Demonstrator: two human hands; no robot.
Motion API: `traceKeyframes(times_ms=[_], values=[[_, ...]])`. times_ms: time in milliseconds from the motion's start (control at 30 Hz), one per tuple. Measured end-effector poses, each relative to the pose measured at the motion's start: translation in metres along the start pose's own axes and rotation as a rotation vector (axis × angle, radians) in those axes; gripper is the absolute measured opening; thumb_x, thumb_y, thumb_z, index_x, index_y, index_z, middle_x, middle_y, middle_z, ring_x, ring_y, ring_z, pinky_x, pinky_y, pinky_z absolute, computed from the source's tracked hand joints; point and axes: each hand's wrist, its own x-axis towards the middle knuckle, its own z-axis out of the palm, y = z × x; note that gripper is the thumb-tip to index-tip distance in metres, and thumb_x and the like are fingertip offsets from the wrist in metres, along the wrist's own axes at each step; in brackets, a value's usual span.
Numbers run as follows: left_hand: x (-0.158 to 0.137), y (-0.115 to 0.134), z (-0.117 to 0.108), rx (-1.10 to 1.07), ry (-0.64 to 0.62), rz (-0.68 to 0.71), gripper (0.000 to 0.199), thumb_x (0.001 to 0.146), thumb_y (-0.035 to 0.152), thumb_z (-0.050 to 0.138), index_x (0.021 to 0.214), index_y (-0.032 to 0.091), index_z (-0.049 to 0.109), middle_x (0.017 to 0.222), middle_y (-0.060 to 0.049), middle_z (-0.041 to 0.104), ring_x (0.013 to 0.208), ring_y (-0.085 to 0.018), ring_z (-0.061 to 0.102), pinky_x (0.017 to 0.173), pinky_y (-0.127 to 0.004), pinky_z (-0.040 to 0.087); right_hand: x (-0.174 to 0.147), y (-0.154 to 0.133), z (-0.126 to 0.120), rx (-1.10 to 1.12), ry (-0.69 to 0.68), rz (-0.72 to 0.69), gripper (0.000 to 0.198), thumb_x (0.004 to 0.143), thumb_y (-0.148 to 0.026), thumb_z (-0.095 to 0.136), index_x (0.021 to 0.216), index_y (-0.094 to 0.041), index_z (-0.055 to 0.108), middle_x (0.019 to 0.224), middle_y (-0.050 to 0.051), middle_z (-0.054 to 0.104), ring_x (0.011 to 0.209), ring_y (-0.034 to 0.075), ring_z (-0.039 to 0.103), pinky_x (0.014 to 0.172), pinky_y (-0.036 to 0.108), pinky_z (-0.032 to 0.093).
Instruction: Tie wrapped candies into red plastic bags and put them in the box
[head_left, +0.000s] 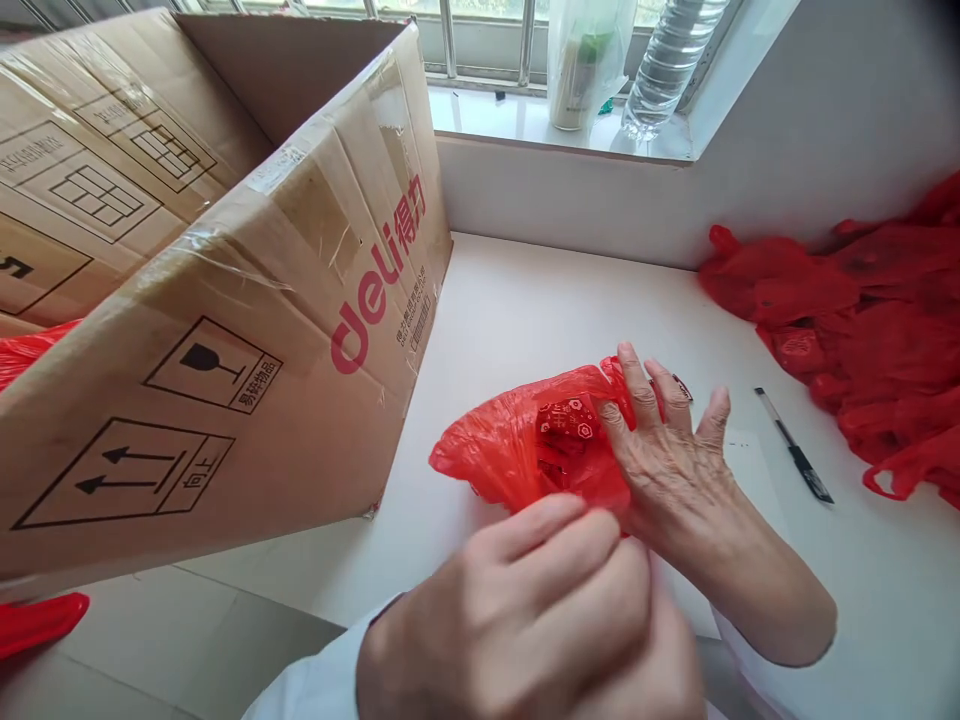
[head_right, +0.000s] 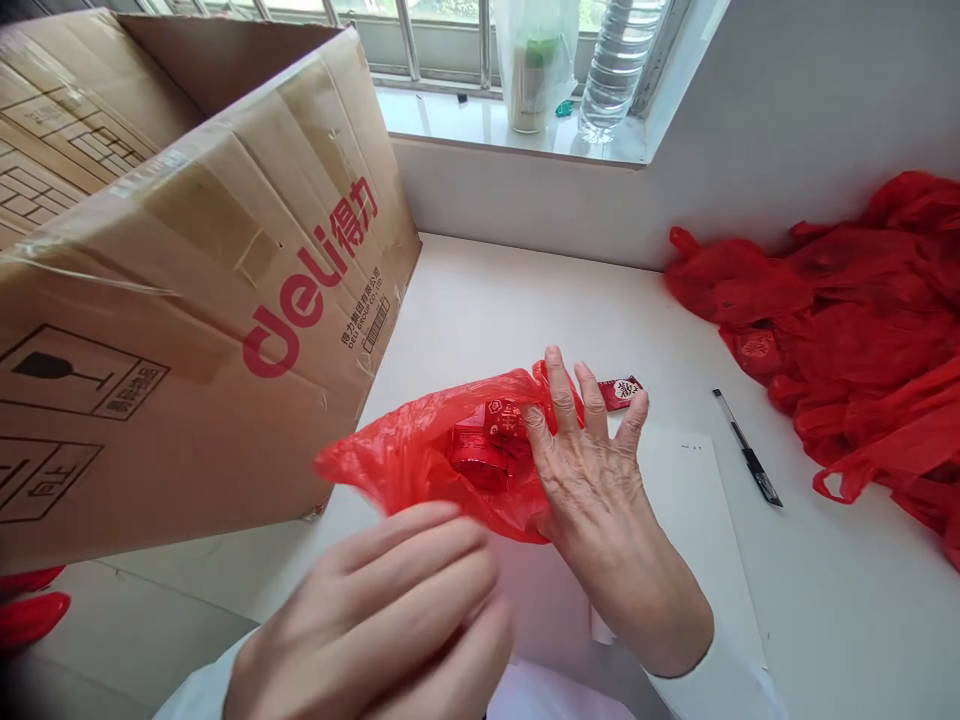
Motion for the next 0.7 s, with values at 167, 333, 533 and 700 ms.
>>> traceKeyframes(times_ms=[167, 333, 533, 700], values=[[0.0, -0.041, 0.026, 0.381, -0.329, -0.1, 0.032, 0.088, -0.004, 0.033, 0.094, 0.014, 0.059, 0.09, -0.01, 0.066, 0.08, -0.023, 0.066, 0.066, -0.034, 0.054, 0.002, 0.002, 0.004, -0.008, -0.026, 0.01, 0.083, 0.057, -0.021, 0.076, 0.133, -0.018, 0.043, 0.161, 0.023, 0.0, 0.144, 0.048, 0.014, 0.106, 0.075, 0.003], [-0.052, -0.059, 0.01, 0.429, -0.384, -0.246, 0.064, 0.091, 0.016, 0.056, 0.147, 0.012, 0.025, 0.134, -0.021, 0.055, 0.123, -0.035, 0.056, 0.092, -0.049, 0.052, 0.01, 0.002, 0.0, 0.0, -0.046, 0.069, 0.087, 0.054, -0.029, 0.084, 0.133, -0.023, 0.046, 0.161, 0.022, 0.006, 0.142, 0.049, 0.019, 0.103, 0.078, 0.006], [-0.034, -0.06, 0.006, 0.384, -0.494, -0.27, 0.074, 0.086, 0.019, 0.067, 0.148, 0.015, 0.026, 0.141, -0.02, 0.051, 0.13, -0.035, 0.049, 0.098, -0.049, 0.05, 0.017, 0.004, -0.013, -0.048, -0.023, 0.112, 0.058, 0.068, -0.003, 0.07, 0.122, -0.022, 0.059, 0.153, 0.022, 0.033, 0.138, 0.047, 0.031, 0.099, 0.08, 0.017], [0.003, -0.059, 0.028, 0.332, -0.59, -0.226, 0.036, 0.093, 0.003, 0.039, 0.121, 0.018, 0.057, 0.122, -0.011, 0.063, 0.114, -0.03, 0.059, 0.088, -0.046, 0.053, 0.027, -0.003, -0.02, -0.022, 0.159, 0.02, 0.028, 0.081, 0.0, 0.057, 0.092, -0.022, 0.07, 0.143, 0.013, 0.049, 0.14, 0.039, 0.031, 0.107, 0.07, 0.021]])
